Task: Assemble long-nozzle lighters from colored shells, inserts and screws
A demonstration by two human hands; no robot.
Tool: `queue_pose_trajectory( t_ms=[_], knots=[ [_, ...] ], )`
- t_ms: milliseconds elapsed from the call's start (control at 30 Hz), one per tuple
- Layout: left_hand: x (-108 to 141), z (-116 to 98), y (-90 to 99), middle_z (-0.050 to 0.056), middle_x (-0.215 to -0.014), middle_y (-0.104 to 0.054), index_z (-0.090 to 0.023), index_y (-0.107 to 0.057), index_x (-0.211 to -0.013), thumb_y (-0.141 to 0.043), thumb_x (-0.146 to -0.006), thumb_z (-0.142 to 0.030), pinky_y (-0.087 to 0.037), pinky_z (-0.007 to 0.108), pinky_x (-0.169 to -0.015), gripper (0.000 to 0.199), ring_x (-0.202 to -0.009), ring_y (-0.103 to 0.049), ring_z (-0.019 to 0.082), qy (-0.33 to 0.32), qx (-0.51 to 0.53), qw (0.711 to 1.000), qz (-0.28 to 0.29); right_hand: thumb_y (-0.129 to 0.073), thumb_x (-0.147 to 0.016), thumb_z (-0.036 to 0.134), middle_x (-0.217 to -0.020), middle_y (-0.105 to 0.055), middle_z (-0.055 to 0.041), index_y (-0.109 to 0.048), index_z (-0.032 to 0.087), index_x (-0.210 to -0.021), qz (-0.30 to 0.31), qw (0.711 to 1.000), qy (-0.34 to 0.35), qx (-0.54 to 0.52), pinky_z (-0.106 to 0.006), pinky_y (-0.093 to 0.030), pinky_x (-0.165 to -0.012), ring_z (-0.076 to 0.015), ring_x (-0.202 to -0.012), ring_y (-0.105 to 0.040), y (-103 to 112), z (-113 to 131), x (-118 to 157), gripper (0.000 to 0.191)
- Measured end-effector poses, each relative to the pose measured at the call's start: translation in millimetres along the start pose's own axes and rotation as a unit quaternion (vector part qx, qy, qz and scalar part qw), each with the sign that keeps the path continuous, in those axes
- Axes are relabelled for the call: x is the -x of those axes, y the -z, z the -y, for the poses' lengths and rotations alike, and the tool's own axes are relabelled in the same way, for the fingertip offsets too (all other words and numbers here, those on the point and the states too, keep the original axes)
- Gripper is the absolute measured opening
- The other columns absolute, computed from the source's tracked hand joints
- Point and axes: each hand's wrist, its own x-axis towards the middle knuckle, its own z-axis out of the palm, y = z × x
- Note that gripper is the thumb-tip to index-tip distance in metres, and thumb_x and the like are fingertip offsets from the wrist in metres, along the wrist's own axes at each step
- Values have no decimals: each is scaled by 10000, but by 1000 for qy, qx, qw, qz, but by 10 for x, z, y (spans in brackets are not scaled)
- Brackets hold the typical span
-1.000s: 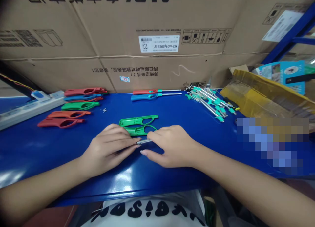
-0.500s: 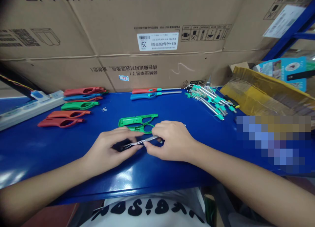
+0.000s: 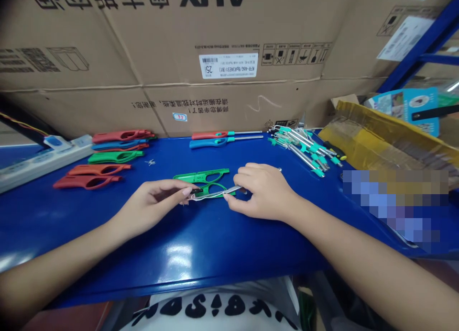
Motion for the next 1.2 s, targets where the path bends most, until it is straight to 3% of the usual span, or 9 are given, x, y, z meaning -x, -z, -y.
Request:
queue_pose_trajectory(
  t_ms=[100, 200, 300, 500, 667, 800, 1200],
  knots=[
    [9, 32, 29, 69, -997, -799, -181, -778, -1076, -665, -948, -278, -625, 303, -802, 197, -869, -757, 193, -87, -100, 991, 3, -589, -915, 421, -637, -553, 4, -489, 191, -642, 67, 997, -22, -11, -282, -295, -600, -144, -662, -493, -9, -19, 3, 371],
    [6, 66, 57, 73, -1033, -780, -190, -741, -1184, -616, -970, -189, -608, 313, -845, 248, -923, -732, 188, -199, -198, 959, 43, -596, -914, 422, -678, -597, -1, -536, 191, -690, 116, 992, -48, -26, -269, -280, -596, -149, -686, -528, -27, -21, 6, 328],
    [-7, 109, 68, 72, -1022, -771, -187, -718, -1213, -600, -975, -168, -609, 316, -848, 267, -924, -723, 185, -242, -233, 940, 56, -597, -909, 419, -721, -618, 0, -577, 199, -775, 130, 987, -85, -43, -259, -270, -588, -142, -670, -537, -45, -19, 1, 259],
    [-36, 181, 79, 80, -1031, -767, -199, -735, -1166, -589, -984, -208, -608, 322, -848, 233, -933, -727, 193, -216, -238, 947, 29, -557, -947, 439, -741, -612, -9, -583, 200, -800, 124, 986, -99, -52, -262, -277, -591, -149, -692, -553, -61, -29, 3, 282],
    [-55, 206, 88, 77, -1005, -744, -200, -749, -1123, -598, -986, -236, -589, 321, -829, 206, -923, -696, 191, -203, -232, 951, 15, -431, -1025, 315, -870, -674, -37, -612, 196, -930, 128, 986, -72, -78, -284, -353, -656, -181, -816, -604, -51, -62, 17, 236],
    [-60, 230, 84, 67, -992, -720, -198, -753, -1123, -616, -977, -224, -574, 314, -822, 202, -916, -678, 183, -191, -232, 954, 12, -440, -1026, 282, -969, -680, -56, -610, 192, -981, 134, 984, -55, -104, -305, -412, -718, -199, -890, -611, -48, -110, 24, 198],
    [-65, 223, 73, 66, -970, -753, -201, -759, -1093, -623, -976, -256, -589, 301, -804, 188, -876, -709, 175, -184, -215, 959, 0, -436, -1042, 278, -1008, -661, -74, -630, 199, -1050, 146, 978, -9, -148, -340, -472, -808, -207, -947, -598, -6, -219, 33, 209]
  ],
)
